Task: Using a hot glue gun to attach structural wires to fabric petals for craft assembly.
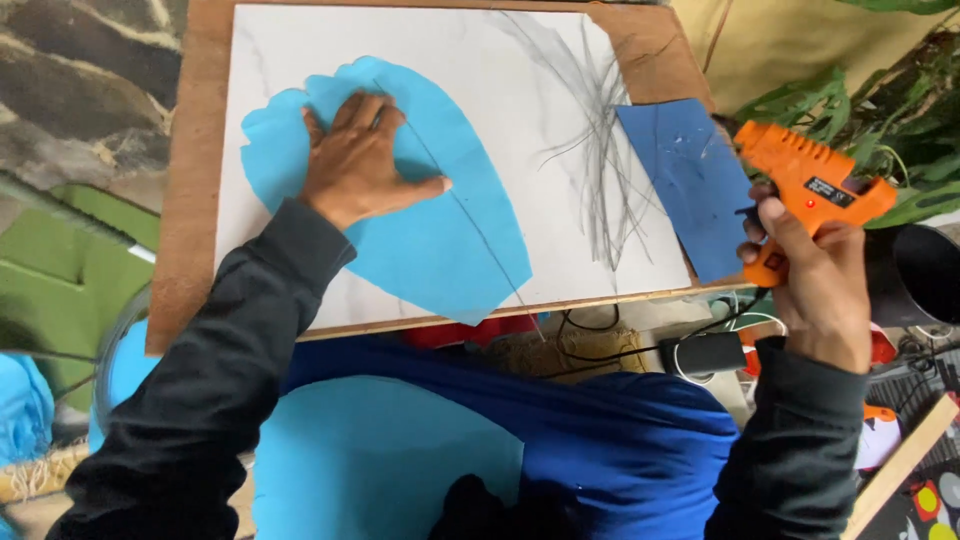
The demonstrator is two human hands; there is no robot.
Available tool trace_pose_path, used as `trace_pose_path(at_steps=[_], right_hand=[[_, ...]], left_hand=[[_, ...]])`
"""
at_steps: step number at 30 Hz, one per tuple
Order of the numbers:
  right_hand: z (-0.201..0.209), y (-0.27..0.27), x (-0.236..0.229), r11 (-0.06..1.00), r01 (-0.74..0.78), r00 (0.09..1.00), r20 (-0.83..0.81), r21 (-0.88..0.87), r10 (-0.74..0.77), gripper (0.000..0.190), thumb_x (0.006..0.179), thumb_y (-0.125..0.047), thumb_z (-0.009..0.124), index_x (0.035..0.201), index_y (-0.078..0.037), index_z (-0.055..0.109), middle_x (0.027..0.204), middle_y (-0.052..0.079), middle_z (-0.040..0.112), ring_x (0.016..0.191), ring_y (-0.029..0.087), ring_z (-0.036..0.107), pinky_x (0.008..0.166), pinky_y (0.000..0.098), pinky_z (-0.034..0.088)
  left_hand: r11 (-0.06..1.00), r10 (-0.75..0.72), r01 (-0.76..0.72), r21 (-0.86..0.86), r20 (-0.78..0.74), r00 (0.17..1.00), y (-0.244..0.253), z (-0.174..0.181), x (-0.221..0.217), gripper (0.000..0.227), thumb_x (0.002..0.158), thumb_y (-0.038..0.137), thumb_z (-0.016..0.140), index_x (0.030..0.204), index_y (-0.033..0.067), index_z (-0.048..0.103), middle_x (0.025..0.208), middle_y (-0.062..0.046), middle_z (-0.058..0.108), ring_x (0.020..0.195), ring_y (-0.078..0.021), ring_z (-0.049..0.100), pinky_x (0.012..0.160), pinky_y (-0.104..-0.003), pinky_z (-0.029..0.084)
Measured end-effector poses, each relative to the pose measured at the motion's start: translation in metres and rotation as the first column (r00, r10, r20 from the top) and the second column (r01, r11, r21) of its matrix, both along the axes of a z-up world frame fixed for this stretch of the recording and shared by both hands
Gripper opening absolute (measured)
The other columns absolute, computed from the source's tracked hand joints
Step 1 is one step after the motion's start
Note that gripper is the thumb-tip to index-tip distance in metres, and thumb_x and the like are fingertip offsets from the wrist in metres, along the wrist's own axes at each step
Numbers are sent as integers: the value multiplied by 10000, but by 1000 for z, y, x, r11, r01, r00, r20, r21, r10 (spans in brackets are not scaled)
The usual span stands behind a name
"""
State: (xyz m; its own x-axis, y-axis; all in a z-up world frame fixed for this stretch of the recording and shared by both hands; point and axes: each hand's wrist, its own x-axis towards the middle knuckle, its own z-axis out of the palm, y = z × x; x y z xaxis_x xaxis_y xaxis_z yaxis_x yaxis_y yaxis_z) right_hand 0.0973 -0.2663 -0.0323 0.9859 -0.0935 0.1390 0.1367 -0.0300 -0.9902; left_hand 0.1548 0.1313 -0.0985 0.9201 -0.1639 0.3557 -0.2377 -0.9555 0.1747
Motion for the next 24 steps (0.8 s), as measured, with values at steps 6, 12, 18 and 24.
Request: trace_pose_path(at_steps=[6,12,18,24], right_hand=[[34,50,-34,885,-196,978,-13,-422,210,159,909,-24,534,1048,52,520,717,84,514,586,129,474,516,201,399],[47,113,-35,733,-333,940,-144,-593,310,141,805,-14,595,933,45,595,647,77,573,492,130,505,426,221,401],[45,150,-30,580,-231,943,-33,-781,331,262,822,-116,613,1012,56,559,518,54,524,399,126,475,370,239,354],[33,157,-20,471,-111,929,77,-875,362,224,851,-154,641,776,38,554,519,61,461,410,162,362,408,286,318]], left_hand=[[999,34,-33,-10,46,998,0,-6,3,823,634,647,646,1123,0,503,1259,-157,393,1214,-401,269,847,-783,95],[999,39,-40,2,167,985,-1,-6,1,707,663,598,654,1065,22,569,1156,-108,459,1161,-380,341,819,-794,147],[997,79,-77,-18,129,988,-3,-4,-2,726,643,572,644,1099,12,564,1185,-106,451,1179,-386,340,841,-773,134],[995,96,-93,-25,206,974,-4,-12,2,689,621,567,671,1039,26,591,1142,-96,487,1160,-380,361,827,-783,144]])
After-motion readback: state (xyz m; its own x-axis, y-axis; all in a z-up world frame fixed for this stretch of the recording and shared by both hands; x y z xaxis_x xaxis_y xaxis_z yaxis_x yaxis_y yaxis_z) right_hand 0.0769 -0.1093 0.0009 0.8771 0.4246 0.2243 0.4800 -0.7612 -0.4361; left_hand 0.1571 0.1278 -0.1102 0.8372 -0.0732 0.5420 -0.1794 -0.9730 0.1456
